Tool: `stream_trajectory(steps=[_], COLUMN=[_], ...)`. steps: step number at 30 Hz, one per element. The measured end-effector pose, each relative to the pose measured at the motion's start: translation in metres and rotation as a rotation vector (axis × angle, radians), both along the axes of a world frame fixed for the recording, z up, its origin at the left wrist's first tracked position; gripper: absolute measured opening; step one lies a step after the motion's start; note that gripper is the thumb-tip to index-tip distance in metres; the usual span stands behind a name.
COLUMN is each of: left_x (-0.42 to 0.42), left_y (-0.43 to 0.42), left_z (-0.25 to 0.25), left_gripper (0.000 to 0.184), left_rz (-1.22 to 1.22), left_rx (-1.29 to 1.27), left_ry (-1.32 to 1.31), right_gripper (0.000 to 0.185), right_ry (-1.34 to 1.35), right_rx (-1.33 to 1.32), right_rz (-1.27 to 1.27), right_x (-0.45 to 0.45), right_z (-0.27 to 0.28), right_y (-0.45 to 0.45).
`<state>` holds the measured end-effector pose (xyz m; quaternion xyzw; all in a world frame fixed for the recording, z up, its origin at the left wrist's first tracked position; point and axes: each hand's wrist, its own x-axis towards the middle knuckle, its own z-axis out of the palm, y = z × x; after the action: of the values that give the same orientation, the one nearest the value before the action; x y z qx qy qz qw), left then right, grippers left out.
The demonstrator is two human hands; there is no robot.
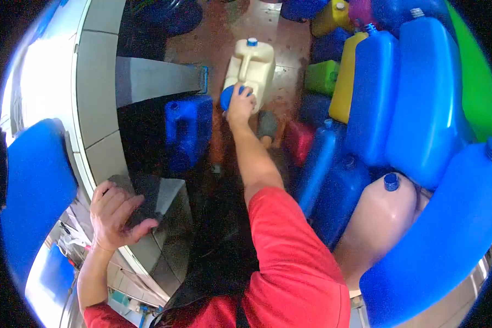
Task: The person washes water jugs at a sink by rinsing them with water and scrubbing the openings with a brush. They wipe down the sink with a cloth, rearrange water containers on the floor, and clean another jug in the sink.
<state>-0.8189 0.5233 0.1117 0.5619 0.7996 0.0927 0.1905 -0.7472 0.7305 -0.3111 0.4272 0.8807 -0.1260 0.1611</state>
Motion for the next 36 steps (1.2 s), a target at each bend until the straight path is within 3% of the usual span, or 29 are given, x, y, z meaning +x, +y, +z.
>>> stream_trajectory(steps=[2, 6, 14, 16, 18, 20, 21, 23, 26, 27, 28, 29, 31, 32, 33, 36], left_x=[-0.001, -0.001, 0.002, 0.002, 0.002, 0.003, 0.003, 0.0, -0.01, -0.014, -0.019, -0.022, -0.025, -0.025, -0.024, -0.025], left_y=[0.005, 0.001, 0.0, 0.001, 0.0, -0.005, -0.002, 0.007, 0.012, 0.021, 0.023, 0.021, 0.023, 0.025, 0.025, 0.032], left_z=[0.002, 0.0, -0.001, -0.001, -0.002, -0.002, -0.001, 0.0, 0.004, 0.007, 0.006, 0.002, 0.0, -0.001, -0.001, 0.0], left_gripper=[0.043, 0.043, 0.047, 0.046, 0.046, 0.044, 0.044, 0.042, 0.043, 0.04, 0.04, 0.038, 0.029, 0.029, 0.028, 0.027], left_rz=[-0.021, -0.017, -0.001, -0.001, -0.001, 0.006, 0.001, -0.071, -0.038, -0.049, -0.048, -0.015, 0.006, 0.005, 0.014, 0.009], left_rx=[0.036, 0.037, 0.026, 0.024, 0.032, -0.065, -0.058, -0.079, -0.111, -0.103, -0.103, -0.113, -0.091, -0.097, -0.119, -0.153], left_ry=[0.024, 0.028, 0.015, 0.023, 0.03, -0.004, 0.004, 0.149, 0.225, 0.221, 0.225, 0.152, 0.088, 0.086, 0.086, 0.109], right_gripper=[0.116, 0.115, 0.111, 0.104, 0.092, 0.086, 0.086, 0.072, 0.061, 0.055, 0.058, 0.062, 0.079, 0.088, 0.078, 0.086], right_ry=[0.008, 0.061, -0.022, -0.088, -0.029, -0.142, -0.134, -0.233, -0.208, -0.057, -0.127, -0.021, -0.064, -0.071, -0.015, 0.072], right_rx=[-0.157, -0.33, -0.271, -0.173, 0.173, 0.038, 0.045, -0.619, -0.787, -0.679, -0.685, -0.55, -0.437, -0.37, -0.325, -0.238], right_rz=[-0.034, -0.075, 0.045, 0.102, 0.138, 0.152, 0.146, 0.142, 0.158, 0.138, 0.005, -0.005, -0.101, -0.12, -0.182, -0.258], right_x=[0.017, 0.058, 0.098, 0.105, 0.121, 0.121, 0.119, 0.108, 0.089, 0.089, 0.075, 0.076, 0.056, 0.05, 0.035, -0.013], right_z=[0.03, 0.032, 0.024, 0.019, -0.027, -0.026, -0.021, 0.011, 0.039, 0.034, 0.039, 0.029, 0.035, 0.012, 0.023, 0.014], right_y=[-0.022, -0.079, -0.161, -0.174, -0.207, -0.217, -0.208, -0.168, -0.082, -0.054, -0.015, 0.017, 0.101, 0.14, 0.184, 0.305])
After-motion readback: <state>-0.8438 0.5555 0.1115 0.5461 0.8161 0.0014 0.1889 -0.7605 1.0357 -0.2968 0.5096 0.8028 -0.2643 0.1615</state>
